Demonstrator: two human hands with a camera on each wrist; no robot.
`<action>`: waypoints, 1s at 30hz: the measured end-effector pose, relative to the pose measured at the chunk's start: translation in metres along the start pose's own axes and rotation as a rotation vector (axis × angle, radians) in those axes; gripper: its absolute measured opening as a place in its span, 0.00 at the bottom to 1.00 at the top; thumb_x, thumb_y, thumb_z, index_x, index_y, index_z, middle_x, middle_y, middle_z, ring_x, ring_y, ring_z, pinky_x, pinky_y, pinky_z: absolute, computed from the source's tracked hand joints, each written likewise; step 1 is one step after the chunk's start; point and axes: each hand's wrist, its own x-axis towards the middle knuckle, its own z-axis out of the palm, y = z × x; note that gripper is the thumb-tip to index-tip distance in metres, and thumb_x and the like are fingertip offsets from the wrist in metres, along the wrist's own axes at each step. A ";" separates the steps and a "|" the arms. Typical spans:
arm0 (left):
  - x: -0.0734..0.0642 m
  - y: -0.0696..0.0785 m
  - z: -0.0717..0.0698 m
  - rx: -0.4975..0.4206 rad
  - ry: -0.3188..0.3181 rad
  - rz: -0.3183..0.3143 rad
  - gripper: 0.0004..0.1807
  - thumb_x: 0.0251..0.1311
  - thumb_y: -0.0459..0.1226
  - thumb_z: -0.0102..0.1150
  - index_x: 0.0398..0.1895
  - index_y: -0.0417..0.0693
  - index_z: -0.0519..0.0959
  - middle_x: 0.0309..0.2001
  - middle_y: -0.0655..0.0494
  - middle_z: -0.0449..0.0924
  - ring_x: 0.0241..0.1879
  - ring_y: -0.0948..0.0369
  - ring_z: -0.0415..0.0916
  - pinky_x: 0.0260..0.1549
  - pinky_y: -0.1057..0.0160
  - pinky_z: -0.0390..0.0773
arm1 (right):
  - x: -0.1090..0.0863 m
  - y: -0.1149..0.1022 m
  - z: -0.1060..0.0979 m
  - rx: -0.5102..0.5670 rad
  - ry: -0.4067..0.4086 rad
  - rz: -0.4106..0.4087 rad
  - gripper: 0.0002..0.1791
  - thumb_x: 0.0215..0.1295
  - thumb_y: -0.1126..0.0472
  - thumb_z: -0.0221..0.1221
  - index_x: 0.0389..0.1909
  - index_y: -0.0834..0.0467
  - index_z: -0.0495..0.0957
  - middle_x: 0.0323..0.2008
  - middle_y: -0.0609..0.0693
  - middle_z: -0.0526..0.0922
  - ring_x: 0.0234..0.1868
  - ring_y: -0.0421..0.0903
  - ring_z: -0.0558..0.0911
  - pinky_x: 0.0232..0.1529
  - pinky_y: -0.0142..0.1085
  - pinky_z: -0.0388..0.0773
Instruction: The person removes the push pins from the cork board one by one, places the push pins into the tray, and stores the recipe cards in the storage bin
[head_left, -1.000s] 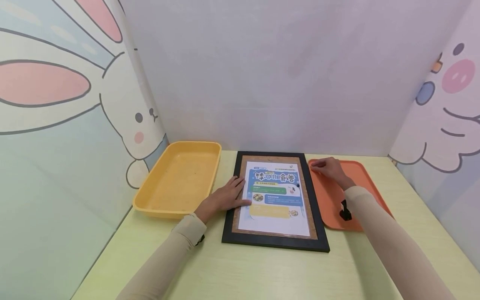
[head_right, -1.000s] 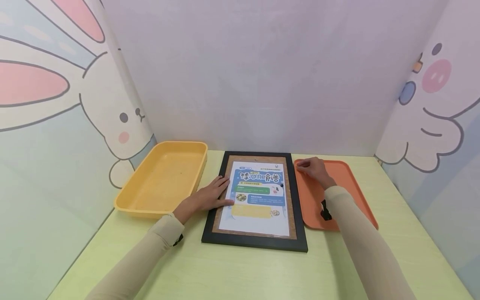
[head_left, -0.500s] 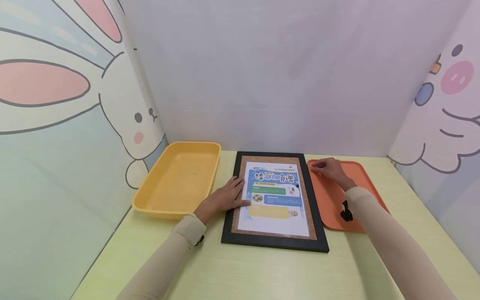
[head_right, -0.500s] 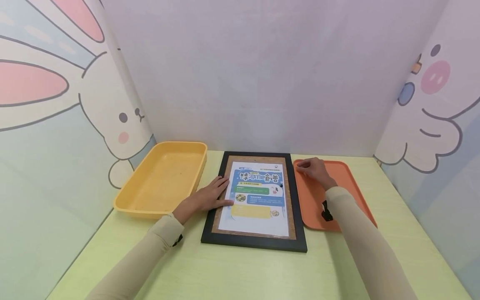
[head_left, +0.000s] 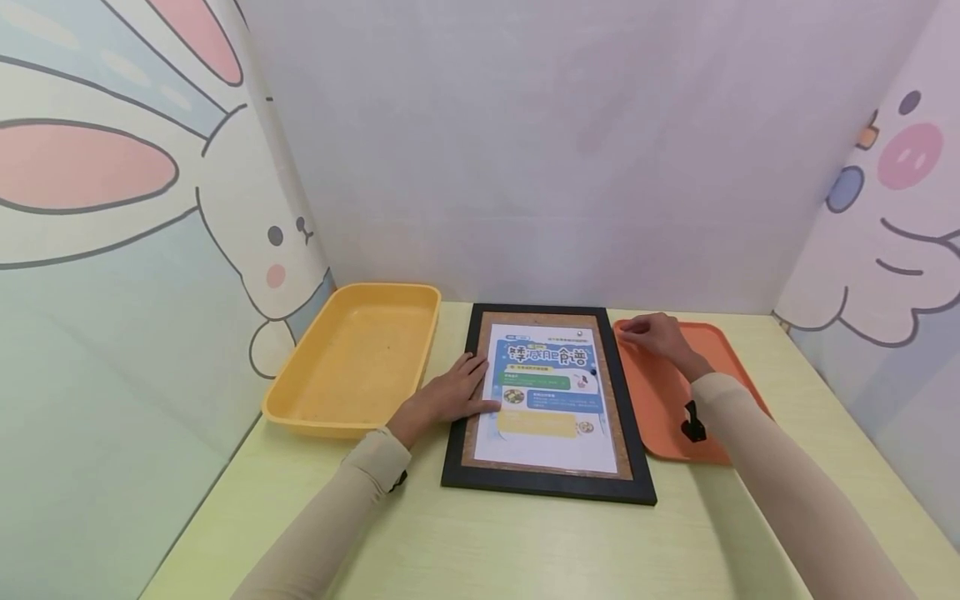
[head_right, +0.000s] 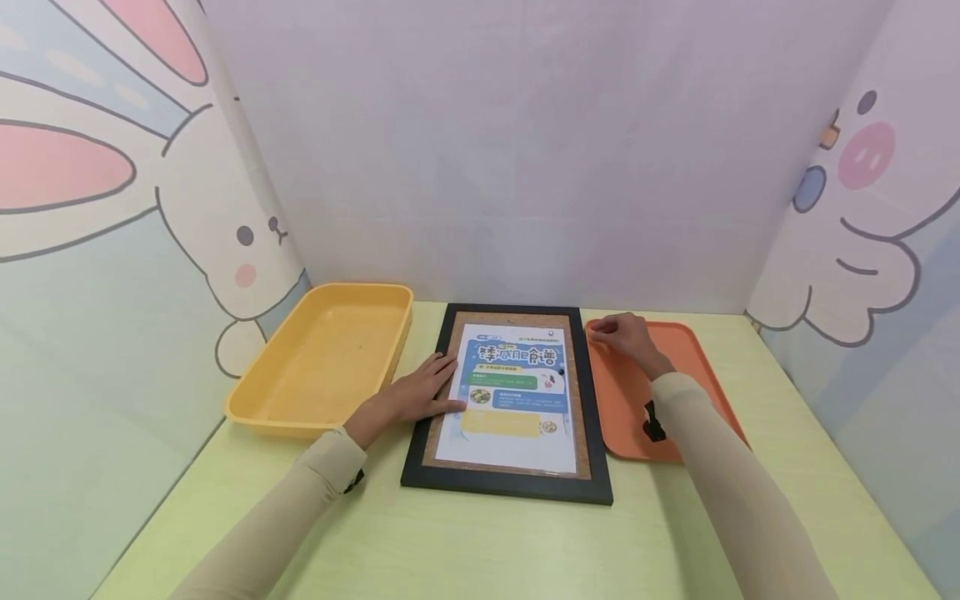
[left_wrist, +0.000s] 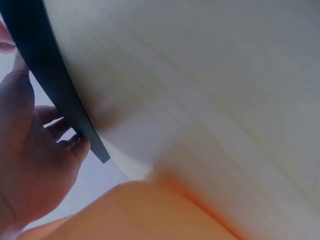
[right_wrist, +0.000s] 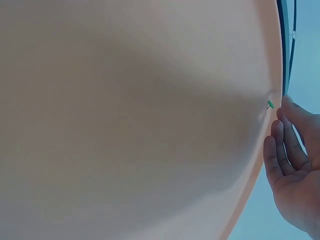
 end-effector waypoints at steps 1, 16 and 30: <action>0.000 0.000 0.000 0.003 -0.002 0.000 0.55 0.67 0.71 0.48 0.84 0.44 0.51 0.84 0.48 0.47 0.83 0.48 0.40 0.76 0.49 0.58 | 0.000 -0.002 0.000 -0.001 -0.003 0.004 0.19 0.71 0.58 0.67 0.54 0.66 0.85 0.54 0.67 0.85 0.55 0.65 0.83 0.59 0.58 0.79; -0.001 -0.001 -0.001 -0.002 0.003 0.013 0.56 0.66 0.71 0.49 0.84 0.44 0.51 0.84 0.47 0.47 0.83 0.48 0.41 0.75 0.48 0.59 | 0.002 -0.017 0.001 0.011 -0.011 -0.033 0.18 0.72 0.61 0.66 0.56 0.68 0.83 0.52 0.67 0.85 0.52 0.63 0.83 0.57 0.57 0.81; -0.001 -0.002 0.001 0.000 0.003 0.016 0.56 0.67 0.72 0.49 0.84 0.44 0.51 0.84 0.48 0.46 0.83 0.48 0.40 0.75 0.49 0.59 | 0.005 -0.025 0.008 0.012 -0.009 -0.044 0.17 0.70 0.62 0.67 0.55 0.67 0.84 0.50 0.66 0.86 0.46 0.60 0.85 0.52 0.52 0.84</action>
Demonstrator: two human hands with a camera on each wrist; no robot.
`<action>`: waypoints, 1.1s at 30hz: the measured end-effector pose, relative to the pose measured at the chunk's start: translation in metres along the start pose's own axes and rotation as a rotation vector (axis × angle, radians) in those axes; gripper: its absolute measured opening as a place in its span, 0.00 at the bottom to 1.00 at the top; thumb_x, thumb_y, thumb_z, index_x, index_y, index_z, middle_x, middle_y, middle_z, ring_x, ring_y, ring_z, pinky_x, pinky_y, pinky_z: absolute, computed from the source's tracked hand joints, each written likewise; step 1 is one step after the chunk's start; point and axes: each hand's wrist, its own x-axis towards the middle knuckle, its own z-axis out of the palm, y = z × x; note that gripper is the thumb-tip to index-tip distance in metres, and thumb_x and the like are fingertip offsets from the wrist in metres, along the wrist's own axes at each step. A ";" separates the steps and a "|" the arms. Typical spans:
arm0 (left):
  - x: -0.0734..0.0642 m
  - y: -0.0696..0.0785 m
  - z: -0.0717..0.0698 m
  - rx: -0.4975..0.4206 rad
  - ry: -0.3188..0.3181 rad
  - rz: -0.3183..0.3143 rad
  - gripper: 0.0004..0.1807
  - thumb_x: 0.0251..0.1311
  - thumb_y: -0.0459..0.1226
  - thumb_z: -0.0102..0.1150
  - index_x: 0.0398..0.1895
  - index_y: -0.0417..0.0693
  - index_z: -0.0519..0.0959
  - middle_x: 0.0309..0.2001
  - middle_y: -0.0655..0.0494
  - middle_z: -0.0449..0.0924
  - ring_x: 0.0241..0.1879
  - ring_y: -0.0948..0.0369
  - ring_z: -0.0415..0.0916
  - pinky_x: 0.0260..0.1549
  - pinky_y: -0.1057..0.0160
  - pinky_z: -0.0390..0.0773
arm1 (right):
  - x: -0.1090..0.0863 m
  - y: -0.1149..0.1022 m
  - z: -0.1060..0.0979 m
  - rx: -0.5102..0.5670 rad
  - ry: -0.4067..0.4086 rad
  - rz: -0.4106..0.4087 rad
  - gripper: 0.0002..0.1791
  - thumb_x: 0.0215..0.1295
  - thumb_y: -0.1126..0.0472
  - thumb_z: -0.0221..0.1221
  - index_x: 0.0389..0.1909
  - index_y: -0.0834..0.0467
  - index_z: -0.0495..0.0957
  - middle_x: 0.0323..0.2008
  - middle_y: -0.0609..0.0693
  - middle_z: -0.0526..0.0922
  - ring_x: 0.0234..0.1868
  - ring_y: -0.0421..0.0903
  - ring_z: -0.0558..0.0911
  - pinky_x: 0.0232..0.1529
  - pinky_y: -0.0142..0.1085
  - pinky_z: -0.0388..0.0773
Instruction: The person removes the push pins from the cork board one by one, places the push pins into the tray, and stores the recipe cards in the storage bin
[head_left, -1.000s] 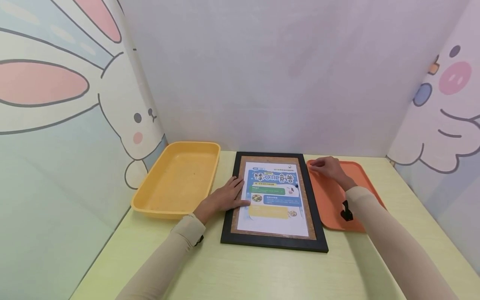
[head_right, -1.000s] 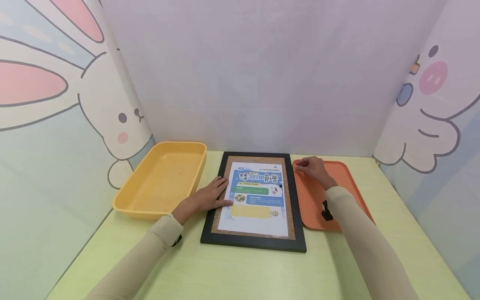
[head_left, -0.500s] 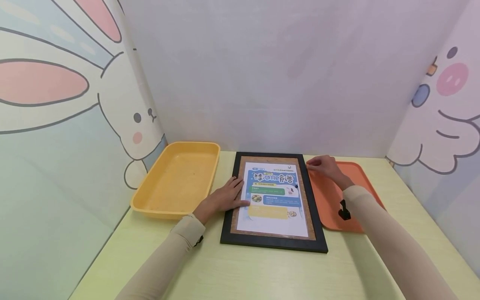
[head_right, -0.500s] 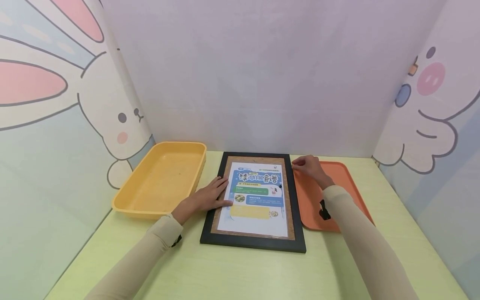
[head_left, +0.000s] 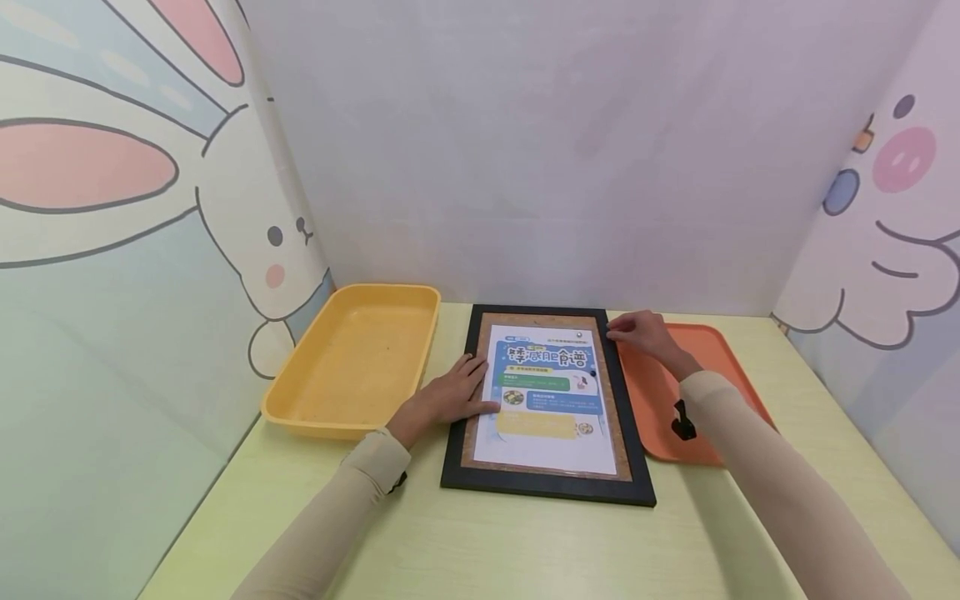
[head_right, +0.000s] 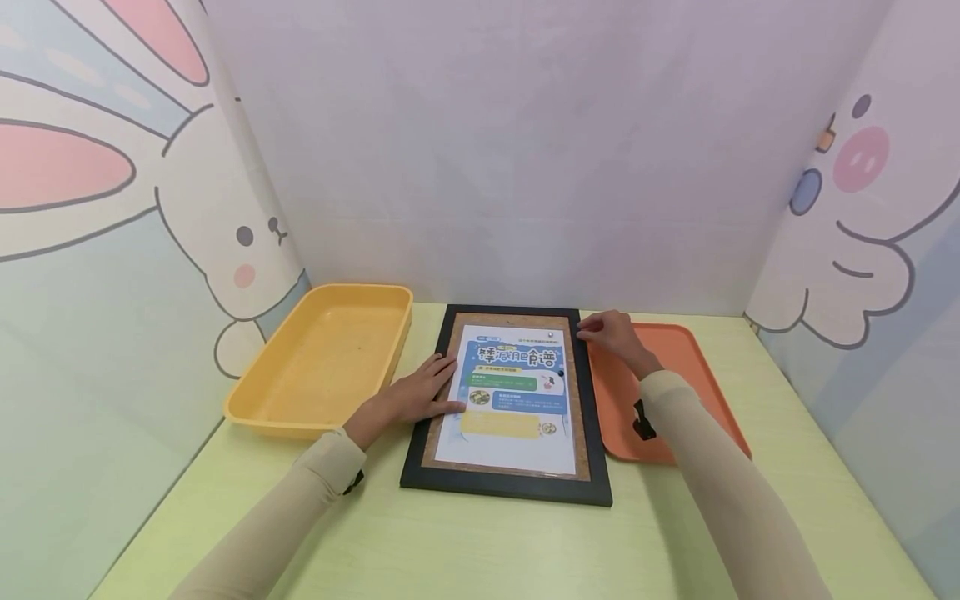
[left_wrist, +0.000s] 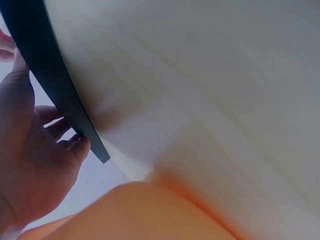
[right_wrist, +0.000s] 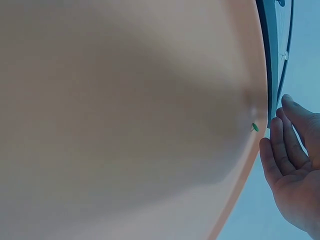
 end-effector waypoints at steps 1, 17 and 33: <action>0.000 0.000 0.000 0.000 0.000 0.001 0.56 0.67 0.72 0.49 0.84 0.43 0.51 0.84 0.48 0.46 0.83 0.48 0.40 0.75 0.49 0.59 | 0.000 -0.001 0.001 -0.001 0.000 -0.005 0.17 0.70 0.62 0.67 0.55 0.68 0.84 0.50 0.66 0.86 0.46 0.60 0.85 0.52 0.51 0.85; -0.001 0.001 0.000 -0.008 0.000 -0.006 0.55 0.67 0.71 0.50 0.84 0.44 0.51 0.84 0.48 0.46 0.83 0.49 0.40 0.76 0.48 0.58 | 0.006 -0.009 0.007 -0.022 -0.011 -0.025 0.17 0.70 0.61 0.68 0.54 0.66 0.85 0.50 0.64 0.86 0.47 0.59 0.82 0.52 0.53 0.84; -0.003 0.004 -0.004 -0.028 0.011 -0.006 0.55 0.67 0.69 0.52 0.83 0.43 0.53 0.84 0.47 0.48 0.83 0.47 0.41 0.75 0.47 0.59 | 0.011 -0.016 0.013 -0.015 -0.015 -0.025 0.18 0.68 0.60 0.70 0.53 0.66 0.85 0.48 0.63 0.87 0.47 0.58 0.82 0.52 0.52 0.83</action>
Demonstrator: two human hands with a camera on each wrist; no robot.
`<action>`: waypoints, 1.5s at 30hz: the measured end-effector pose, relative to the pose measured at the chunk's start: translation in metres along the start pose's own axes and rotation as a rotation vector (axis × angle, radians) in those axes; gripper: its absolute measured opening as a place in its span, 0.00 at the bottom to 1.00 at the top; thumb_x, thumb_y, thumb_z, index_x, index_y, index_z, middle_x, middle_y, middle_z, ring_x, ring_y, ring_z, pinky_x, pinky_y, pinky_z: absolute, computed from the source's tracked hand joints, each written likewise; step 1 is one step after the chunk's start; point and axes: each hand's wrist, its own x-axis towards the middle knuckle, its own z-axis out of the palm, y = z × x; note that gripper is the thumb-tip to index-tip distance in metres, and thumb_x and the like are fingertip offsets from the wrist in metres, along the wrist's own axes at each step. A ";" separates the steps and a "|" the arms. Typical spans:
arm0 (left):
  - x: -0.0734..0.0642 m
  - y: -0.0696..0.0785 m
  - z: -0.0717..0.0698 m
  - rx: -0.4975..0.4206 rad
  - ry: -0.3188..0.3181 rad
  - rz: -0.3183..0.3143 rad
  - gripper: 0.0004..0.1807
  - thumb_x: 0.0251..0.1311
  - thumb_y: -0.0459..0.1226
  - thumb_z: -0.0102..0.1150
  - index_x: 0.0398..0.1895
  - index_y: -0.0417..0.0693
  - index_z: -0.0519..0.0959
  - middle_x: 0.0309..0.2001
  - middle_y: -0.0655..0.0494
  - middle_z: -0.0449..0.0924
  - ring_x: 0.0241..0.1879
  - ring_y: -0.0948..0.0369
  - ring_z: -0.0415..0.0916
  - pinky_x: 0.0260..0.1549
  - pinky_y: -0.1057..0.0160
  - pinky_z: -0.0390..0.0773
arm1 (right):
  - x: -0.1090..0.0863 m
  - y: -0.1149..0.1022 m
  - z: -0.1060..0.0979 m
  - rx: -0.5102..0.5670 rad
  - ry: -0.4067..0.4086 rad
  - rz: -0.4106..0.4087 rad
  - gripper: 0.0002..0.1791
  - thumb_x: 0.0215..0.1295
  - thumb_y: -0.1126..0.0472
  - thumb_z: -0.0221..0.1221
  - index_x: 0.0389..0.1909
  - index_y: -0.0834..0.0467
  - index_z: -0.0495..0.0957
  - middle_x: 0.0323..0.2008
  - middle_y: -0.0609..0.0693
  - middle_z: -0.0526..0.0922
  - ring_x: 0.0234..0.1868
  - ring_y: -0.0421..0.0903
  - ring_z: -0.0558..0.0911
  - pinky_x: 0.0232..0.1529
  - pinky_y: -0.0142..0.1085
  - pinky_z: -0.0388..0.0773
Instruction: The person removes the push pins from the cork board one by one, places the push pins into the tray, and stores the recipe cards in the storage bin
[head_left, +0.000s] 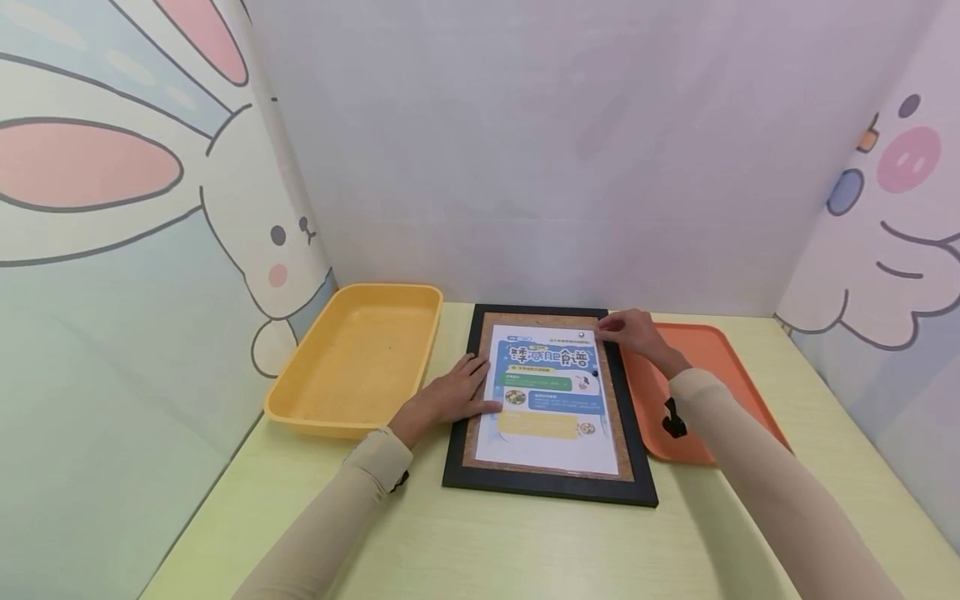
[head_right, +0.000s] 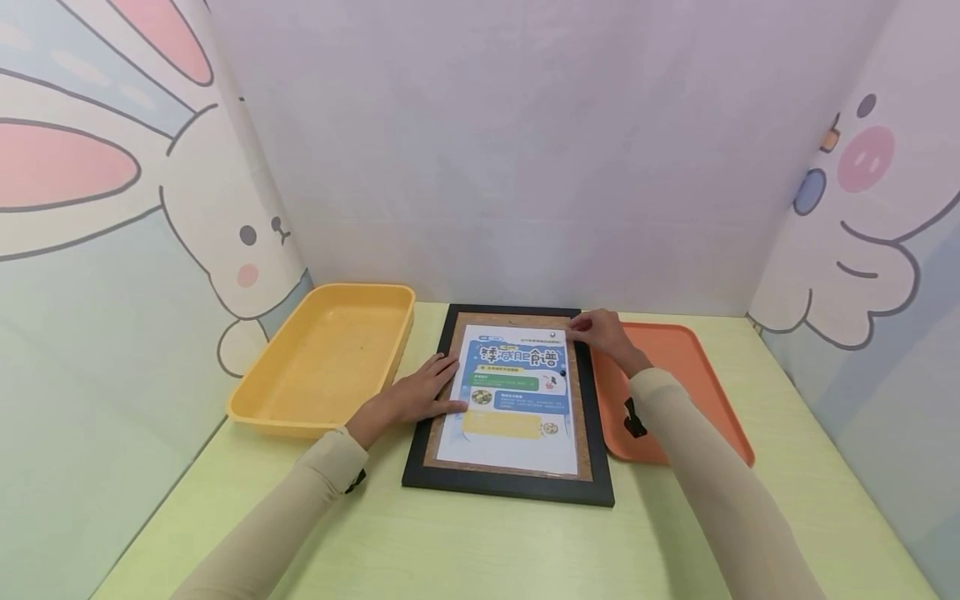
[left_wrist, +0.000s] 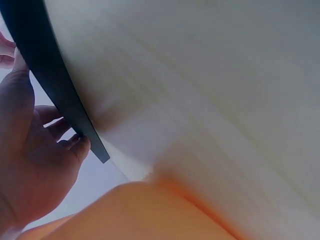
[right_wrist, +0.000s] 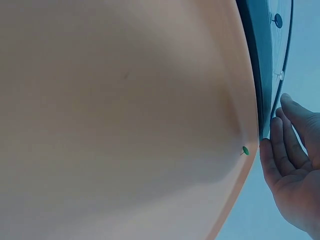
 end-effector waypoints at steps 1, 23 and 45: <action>0.000 0.000 0.000 0.001 0.000 0.001 0.55 0.67 0.69 0.52 0.83 0.43 0.53 0.84 0.47 0.48 0.83 0.47 0.41 0.75 0.47 0.59 | 0.001 0.000 0.001 -0.005 0.001 -0.001 0.18 0.68 0.60 0.70 0.53 0.66 0.86 0.48 0.63 0.87 0.46 0.58 0.82 0.52 0.52 0.82; 0.004 0.000 0.004 0.015 -0.008 -0.002 0.55 0.67 0.70 0.50 0.84 0.44 0.52 0.84 0.48 0.48 0.83 0.49 0.40 0.76 0.49 0.57 | 0.005 -0.002 0.010 -0.045 -0.039 -0.006 0.17 0.68 0.59 0.69 0.54 0.63 0.86 0.47 0.61 0.87 0.44 0.55 0.80 0.49 0.47 0.80; 0.004 -0.002 0.003 0.010 -0.005 -0.005 0.55 0.67 0.70 0.50 0.84 0.44 0.52 0.84 0.49 0.47 0.83 0.48 0.40 0.76 0.49 0.57 | 0.012 -0.002 0.023 -0.039 -0.038 -0.014 0.17 0.69 0.58 0.69 0.54 0.62 0.87 0.45 0.59 0.88 0.42 0.54 0.80 0.43 0.40 0.77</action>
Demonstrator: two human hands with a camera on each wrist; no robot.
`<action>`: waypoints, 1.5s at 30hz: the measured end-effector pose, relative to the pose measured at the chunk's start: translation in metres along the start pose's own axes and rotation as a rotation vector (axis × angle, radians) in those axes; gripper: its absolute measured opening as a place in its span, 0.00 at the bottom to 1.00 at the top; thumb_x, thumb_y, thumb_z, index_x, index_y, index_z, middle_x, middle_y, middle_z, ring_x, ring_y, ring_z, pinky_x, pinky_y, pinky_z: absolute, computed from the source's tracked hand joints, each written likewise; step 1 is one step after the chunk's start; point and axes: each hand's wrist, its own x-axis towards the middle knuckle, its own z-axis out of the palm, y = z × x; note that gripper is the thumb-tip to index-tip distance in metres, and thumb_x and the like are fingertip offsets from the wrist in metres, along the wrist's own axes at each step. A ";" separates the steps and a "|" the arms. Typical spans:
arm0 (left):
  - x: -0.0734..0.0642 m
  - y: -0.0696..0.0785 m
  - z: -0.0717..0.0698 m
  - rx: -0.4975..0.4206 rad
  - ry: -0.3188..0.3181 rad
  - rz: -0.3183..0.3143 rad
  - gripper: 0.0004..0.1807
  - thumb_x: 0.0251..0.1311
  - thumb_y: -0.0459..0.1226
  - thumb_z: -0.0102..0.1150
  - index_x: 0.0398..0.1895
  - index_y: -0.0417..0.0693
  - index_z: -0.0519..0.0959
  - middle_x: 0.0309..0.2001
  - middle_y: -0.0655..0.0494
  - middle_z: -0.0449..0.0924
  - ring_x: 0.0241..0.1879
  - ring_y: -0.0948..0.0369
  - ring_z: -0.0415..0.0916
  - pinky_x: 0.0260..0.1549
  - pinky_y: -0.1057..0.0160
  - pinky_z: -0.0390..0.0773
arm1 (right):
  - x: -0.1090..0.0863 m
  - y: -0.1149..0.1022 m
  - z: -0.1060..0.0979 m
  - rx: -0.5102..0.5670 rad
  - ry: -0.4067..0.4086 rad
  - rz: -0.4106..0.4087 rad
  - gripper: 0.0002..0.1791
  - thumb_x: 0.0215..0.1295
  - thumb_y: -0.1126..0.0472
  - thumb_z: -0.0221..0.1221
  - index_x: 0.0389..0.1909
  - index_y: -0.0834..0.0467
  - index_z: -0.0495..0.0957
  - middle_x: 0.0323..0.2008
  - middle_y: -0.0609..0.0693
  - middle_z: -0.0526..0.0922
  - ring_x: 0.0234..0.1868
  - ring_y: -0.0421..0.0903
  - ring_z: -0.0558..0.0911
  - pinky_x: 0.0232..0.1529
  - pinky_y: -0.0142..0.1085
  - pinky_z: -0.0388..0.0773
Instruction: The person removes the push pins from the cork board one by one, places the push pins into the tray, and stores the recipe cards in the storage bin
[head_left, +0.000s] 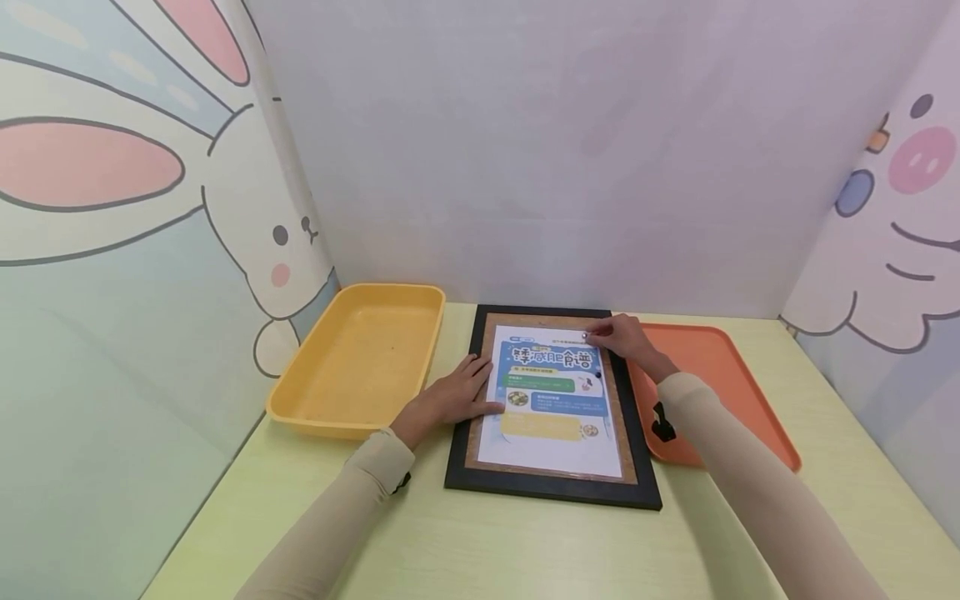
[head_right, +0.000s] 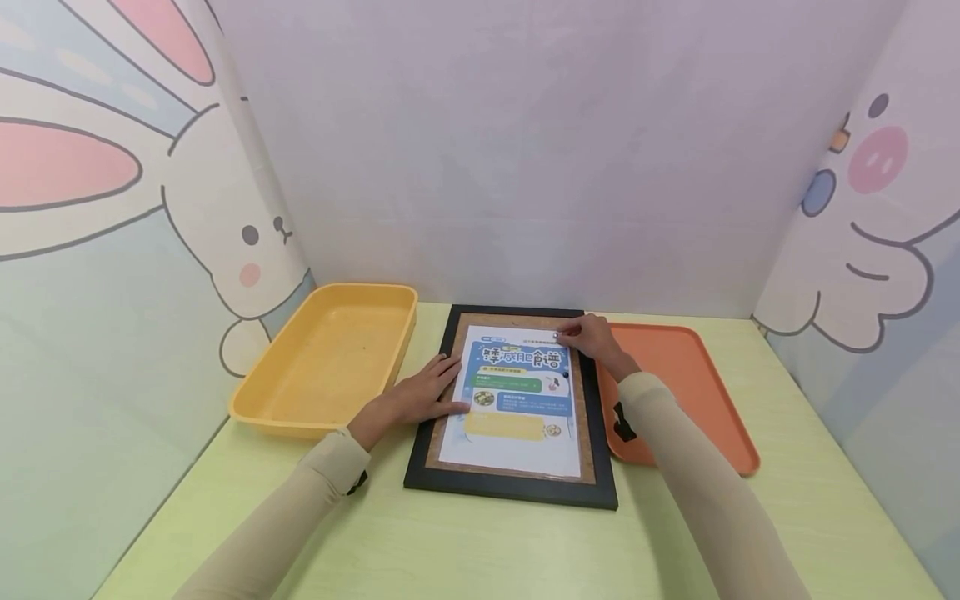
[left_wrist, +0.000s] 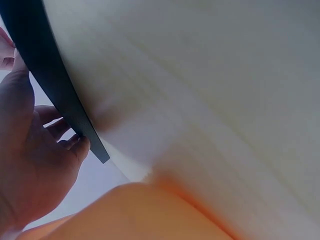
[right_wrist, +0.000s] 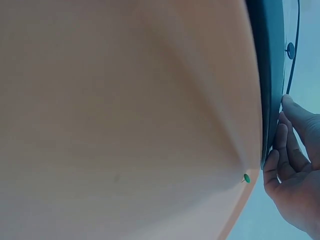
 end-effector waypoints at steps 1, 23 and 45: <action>0.000 0.000 0.000 0.001 -0.001 0.001 0.55 0.67 0.70 0.50 0.84 0.44 0.52 0.84 0.49 0.47 0.83 0.48 0.40 0.76 0.49 0.57 | 0.000 0.000 0.000 0.000 -0.001 0.003 0.17 0.69 0.58 0.69 0.54 0.62 0.87 0.45 0.59 0.88 0.42 0.54 0.80 0.44 0.40 0.77; -0.001 0.003 -0.001 -0.004 0.002 0.006 0.54 0.68 0.69 0.50 0.83 0.43 0.53 0.84 0.48 0.48 0.83 0.48 0.41 0.76 0.48 0.57 | -0.005 -0.006 0.002 0.023 -0.006 0.026 0.17 0.72 0.58 0.67 0.55 0.62 0.87 0.51 0.62 0.87 0.44 0.55 0.81 0.46 0.43 0.76; -0.002 0.003 -0.003 0.006 -0.003 0.000 0.54 0.68 0.69 0.51 0.83 0.43 0.53 0.84 0.48 0.48 0.83 0.47 0.41 0.75 0.47 0.59 | -0.004 -0.003 0.004 0.025 0.020 0.009 0.16 0.70 0.56 0.68 0.51 0.63 0.88 0.48 0.61 0.88 0.43 0.54 0.81 0.46 0.43 0.76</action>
